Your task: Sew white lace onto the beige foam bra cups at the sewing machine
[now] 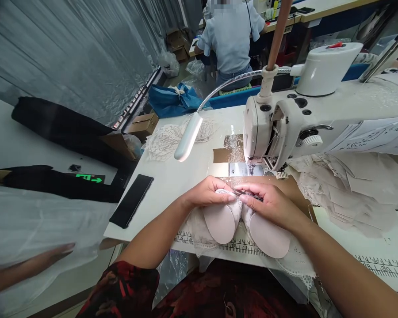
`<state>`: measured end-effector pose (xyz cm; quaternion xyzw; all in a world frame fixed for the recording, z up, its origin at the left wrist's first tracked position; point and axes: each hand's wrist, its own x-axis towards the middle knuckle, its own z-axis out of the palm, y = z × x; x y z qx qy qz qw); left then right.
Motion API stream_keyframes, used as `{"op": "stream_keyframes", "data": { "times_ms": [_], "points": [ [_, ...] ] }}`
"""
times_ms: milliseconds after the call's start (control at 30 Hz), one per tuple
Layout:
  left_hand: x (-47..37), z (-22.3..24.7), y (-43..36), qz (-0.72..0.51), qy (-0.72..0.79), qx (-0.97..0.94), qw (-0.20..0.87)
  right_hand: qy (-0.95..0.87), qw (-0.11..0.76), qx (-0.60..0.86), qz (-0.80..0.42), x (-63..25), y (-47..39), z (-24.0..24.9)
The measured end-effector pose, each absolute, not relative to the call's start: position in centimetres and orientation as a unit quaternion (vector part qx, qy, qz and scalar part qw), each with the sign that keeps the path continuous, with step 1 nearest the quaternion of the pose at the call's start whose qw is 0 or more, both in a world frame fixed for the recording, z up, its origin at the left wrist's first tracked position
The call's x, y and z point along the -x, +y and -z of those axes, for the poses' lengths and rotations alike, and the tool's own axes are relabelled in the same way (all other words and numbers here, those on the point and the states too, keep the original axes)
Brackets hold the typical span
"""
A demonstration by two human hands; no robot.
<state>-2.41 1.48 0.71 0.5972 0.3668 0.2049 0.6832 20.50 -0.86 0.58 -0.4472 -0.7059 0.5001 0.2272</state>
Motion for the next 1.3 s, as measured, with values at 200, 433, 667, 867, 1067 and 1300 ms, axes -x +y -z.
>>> {"op": "stream_keyframes", "data": {
  "times_ms": [200, 433, 667, 867, 1067, 1300],
  "points": [
    [2.3, -0.5, 1.5, -0.193, 0.373, -0.589, 0.69, -0.713, 0.206, 0.457, -0.49, -19.7, -1.0, -1.2],
    [2.5, -0.9, 1.5, -0.176, 0.373, -0.595, 0.689, -0.72, 0.215, 0.46, -0.473, -19.6, -1.1, -1.1],
    [2.4, -0.5, 1.6, -0.178, 0.367, -0.605, 0.684, -0.619, 0.275, 0.458, -0.576, -18.9, -1.1, -0.9],
    [5.3, -2.1, 2.2, -0.073, 0.335, -0.699, 0.627, -0.689, 0.184, 0.506, -0.485, -19.6, -0.9, -1.4],
    [6.8, -2.6, 2.1, -0.136, 0.374, -0.684, 0.612, -0.716, 0.135, 0.439, -0.526, -19.9, -0.7, -0.7],
    [4.6, -2.0, 1.2, -0.203, 0.383, -0.665, 0.608, -0.685, 0.231, 0.472, -0.504, -18.2, -1.2, -0.7]
  ]
}}
